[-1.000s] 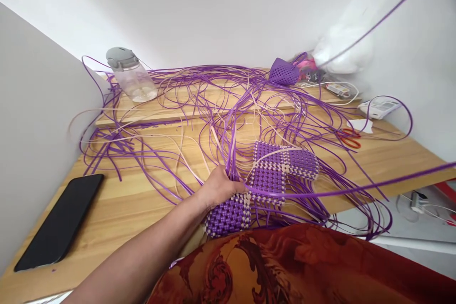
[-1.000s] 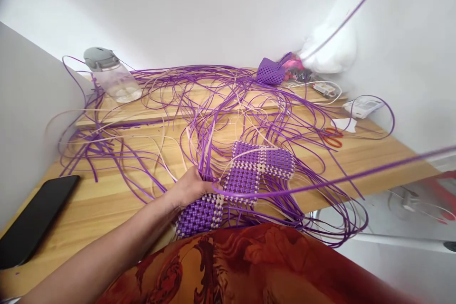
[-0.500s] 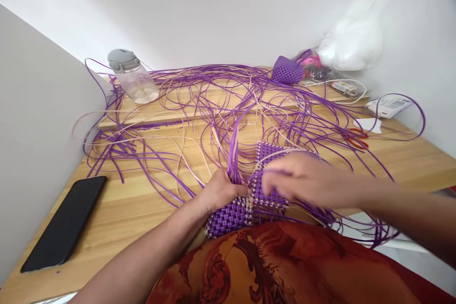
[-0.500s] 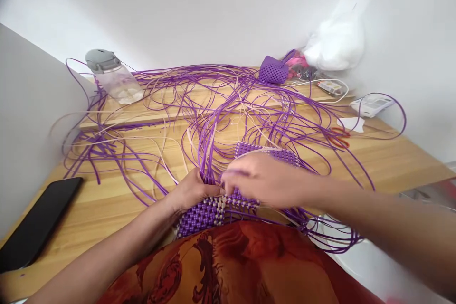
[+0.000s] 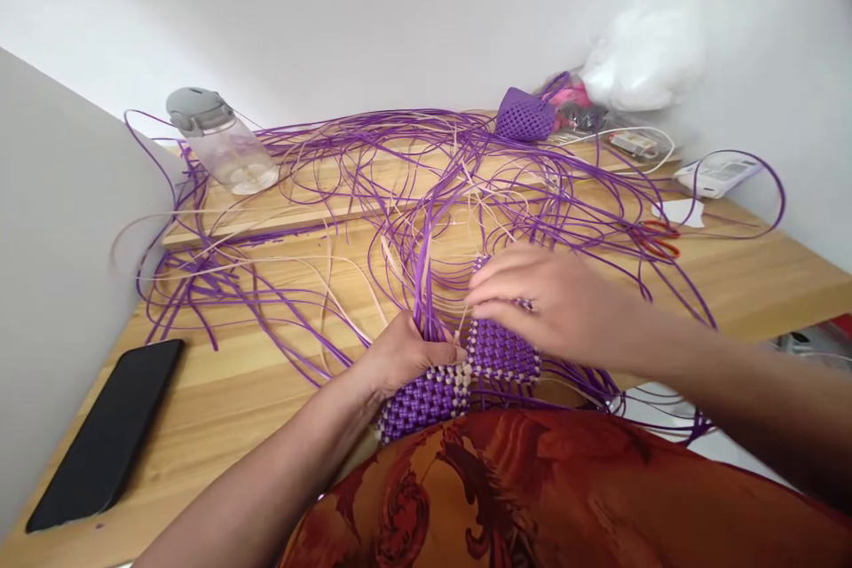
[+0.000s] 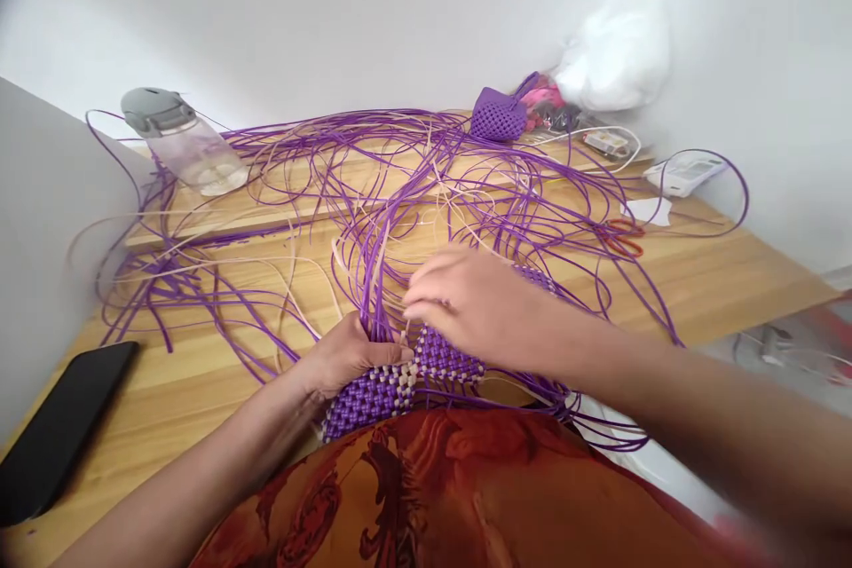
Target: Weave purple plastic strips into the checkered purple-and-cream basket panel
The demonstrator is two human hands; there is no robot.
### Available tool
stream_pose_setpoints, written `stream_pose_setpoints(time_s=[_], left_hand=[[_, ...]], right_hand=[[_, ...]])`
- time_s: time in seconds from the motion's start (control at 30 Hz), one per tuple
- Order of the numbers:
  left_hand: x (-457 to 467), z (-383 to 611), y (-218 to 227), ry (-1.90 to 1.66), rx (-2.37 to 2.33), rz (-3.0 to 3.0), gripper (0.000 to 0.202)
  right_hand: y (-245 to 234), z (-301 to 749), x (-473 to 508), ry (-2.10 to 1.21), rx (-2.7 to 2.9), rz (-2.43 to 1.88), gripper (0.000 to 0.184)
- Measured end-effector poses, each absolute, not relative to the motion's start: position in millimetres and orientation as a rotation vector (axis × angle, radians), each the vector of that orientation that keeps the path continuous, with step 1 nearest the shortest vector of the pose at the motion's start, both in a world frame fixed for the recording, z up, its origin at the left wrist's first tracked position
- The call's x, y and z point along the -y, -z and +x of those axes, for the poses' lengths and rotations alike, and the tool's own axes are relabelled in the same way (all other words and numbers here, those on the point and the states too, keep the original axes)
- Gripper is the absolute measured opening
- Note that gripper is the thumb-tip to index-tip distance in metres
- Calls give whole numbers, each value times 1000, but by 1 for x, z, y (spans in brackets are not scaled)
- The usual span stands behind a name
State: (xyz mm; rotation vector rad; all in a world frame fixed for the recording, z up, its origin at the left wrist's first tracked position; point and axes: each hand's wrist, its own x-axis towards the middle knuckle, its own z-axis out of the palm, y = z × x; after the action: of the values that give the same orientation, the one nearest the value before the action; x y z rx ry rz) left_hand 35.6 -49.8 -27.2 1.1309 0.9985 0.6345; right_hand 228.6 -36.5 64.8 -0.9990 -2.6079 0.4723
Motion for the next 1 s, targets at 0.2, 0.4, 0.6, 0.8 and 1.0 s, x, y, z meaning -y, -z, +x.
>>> stream_pose_setpoints(time_s=[0.2, 0.4, 0.6, 0.8, 1.0], left_hand=[[49, 36, 29, -690, -895, 1072, 29], [49, 36, 30, -682, -916, 1098, 29], [51, 33, 30, -639, -939, 1096, 27], [52, 32, 30, -642, -907, 1010, 34], [52, 32, 35, -635, -874, 909, 29]], right_hand=[[-35, 202, 22, -717, 2674, -892, 16], [-31, 198, 14, -1065, 2538, -1012, 10], [-28, 193, 6, -1142, 2579, -975, 11], [-19, 196, 7, -1148, 2478, -1013, 11], [-13, 198, 7, -1248, 2395, -1062, 14]])
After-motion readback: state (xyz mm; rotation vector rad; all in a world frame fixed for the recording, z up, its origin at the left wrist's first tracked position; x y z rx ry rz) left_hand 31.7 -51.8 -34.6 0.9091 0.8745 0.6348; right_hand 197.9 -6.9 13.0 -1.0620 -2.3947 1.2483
